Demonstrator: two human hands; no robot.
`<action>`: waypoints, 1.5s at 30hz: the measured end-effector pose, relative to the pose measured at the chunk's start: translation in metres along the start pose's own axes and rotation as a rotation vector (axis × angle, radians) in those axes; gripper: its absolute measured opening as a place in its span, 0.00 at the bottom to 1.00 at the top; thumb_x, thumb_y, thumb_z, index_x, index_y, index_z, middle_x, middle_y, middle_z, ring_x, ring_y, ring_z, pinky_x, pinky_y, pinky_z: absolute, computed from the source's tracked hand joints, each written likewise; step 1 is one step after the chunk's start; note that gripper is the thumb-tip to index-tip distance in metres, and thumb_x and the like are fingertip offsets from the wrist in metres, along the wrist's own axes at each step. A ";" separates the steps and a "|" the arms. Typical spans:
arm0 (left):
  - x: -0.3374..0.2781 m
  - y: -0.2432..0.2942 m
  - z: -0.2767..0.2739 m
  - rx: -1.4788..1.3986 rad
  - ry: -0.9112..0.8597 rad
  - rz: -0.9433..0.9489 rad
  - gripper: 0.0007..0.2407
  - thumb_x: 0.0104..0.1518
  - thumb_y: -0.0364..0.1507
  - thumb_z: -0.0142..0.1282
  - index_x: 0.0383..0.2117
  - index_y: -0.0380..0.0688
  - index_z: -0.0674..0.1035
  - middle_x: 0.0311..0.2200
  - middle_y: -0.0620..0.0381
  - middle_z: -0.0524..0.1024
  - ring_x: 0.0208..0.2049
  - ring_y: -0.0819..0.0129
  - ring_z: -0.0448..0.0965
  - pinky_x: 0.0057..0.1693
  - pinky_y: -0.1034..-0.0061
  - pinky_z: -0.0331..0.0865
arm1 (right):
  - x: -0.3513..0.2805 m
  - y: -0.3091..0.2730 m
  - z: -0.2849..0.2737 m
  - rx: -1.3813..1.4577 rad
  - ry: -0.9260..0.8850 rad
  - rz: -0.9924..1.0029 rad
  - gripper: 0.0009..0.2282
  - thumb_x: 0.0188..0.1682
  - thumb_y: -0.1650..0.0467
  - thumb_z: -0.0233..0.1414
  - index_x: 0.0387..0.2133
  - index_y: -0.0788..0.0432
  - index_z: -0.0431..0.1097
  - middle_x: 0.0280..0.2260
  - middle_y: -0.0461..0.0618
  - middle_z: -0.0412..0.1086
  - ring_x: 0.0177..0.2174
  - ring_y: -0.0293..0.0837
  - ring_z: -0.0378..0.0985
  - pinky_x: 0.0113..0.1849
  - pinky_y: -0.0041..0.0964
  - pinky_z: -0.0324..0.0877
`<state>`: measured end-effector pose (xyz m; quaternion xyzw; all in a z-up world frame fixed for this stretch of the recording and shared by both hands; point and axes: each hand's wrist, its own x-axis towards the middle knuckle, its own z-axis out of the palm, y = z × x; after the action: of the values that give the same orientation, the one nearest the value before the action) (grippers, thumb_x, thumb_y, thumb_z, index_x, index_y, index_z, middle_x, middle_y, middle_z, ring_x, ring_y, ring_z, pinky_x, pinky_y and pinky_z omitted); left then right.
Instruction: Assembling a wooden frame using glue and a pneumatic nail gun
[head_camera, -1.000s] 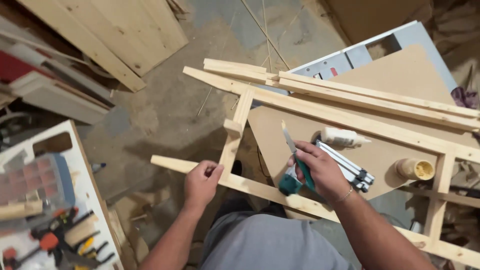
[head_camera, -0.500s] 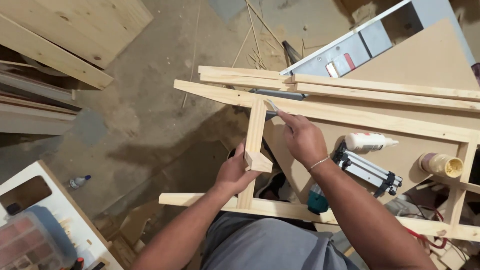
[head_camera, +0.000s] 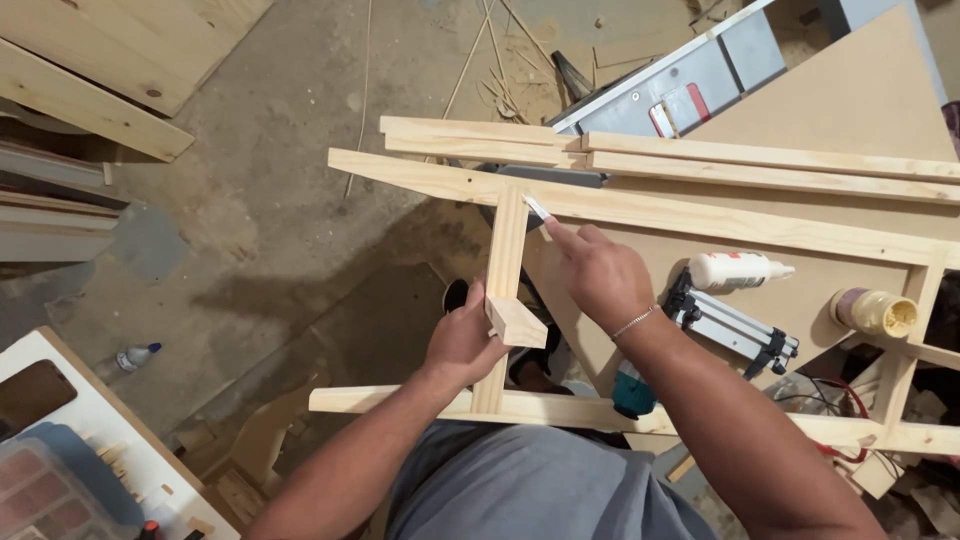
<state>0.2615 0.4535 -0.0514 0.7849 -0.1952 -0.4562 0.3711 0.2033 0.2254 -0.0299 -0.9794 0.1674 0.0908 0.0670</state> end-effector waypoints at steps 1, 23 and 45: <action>-0.001 0.000 0.000 -0.004 -0.003 0.000 0.41 0.50 0.48 0.56 0.70 0.47 0.52 0.38 0.33 0.81 0.42 0.32 0.82 0.47 0.43 0.77 | -0.005 0.001 -0.003 0.013 -0.027 0.002 0.19 0.51 0.64 0.46 0.56 0.33 0.71 0.31 0.46 0.69 0.25 0.59 0.79 0.30 0.53 0.77; -0.005 0.018 -0.017 0.014 -0.027 -0.023 0.37 0.52 0.46 0.53 0.69 0.53 0.52 0.35 0.41 0.83 0.42 0.38 0.83 0.48 0.46 0.77 | 0.004 -0.011 0.011 0.179 -0.051 0.036 0.17 0.51 0.62 0.48 0.54 0.35 0.72 0.31 0.46 0.71 0.32 0.57 0.80 0.34 0.53 0.76; -0.001 0.012 -0.010 0.033 -0.053 -0.048 0.38 0.52 0.44 0.52 0.70 0.46 0.52 0.37 0.32 0.81 0.45 0.34 0.82 0.50 0.47 0.75 | 0.008 -0.019 -0.001 -0.090 0.079 -0.183 0.19 0.50 0.63 0.47 0.55 0.30 0.71 0.29 0.41 0.67 0.23 0.51 0.77 0.27 0.45 0.76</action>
<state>0.2697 0.4506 -0.0385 0.7829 -0.1938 -0.4824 0.3417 0.2173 0.2410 -0.0287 -0.9954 0.0754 0.0531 0.0244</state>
